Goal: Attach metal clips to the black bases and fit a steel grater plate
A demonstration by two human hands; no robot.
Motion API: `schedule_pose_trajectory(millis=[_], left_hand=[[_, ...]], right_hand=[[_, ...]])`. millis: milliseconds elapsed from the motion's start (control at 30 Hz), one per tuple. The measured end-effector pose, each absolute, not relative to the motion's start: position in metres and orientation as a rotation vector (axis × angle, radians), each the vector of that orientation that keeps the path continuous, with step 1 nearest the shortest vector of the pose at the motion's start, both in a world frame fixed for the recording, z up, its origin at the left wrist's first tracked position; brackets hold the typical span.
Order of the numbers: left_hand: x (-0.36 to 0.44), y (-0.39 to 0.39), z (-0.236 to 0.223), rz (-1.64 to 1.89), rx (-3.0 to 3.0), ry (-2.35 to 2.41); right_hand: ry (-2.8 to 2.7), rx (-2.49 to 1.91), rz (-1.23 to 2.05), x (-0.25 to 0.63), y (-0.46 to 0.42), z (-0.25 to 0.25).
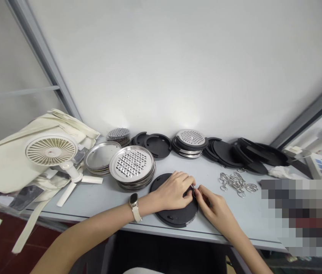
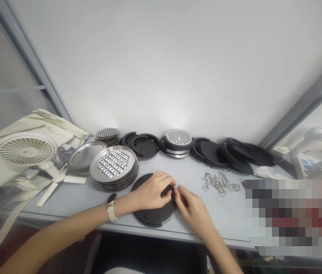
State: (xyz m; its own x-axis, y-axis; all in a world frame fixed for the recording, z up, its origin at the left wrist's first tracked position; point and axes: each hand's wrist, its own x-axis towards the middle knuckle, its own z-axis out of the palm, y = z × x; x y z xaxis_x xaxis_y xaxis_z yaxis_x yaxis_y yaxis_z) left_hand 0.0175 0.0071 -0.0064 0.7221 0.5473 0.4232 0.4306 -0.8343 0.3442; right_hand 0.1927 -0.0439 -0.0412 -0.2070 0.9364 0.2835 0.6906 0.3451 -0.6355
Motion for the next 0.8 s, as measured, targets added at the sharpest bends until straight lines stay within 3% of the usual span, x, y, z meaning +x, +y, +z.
schedule_pose_trajectory(millis=[800], left_hand=[[0.0171,0.0074,-0.0060,0.778,2.709,0.765]], right_hand=[[-1.995,-1.410,0.483,0.1936,-0.0427,-0.0437]])
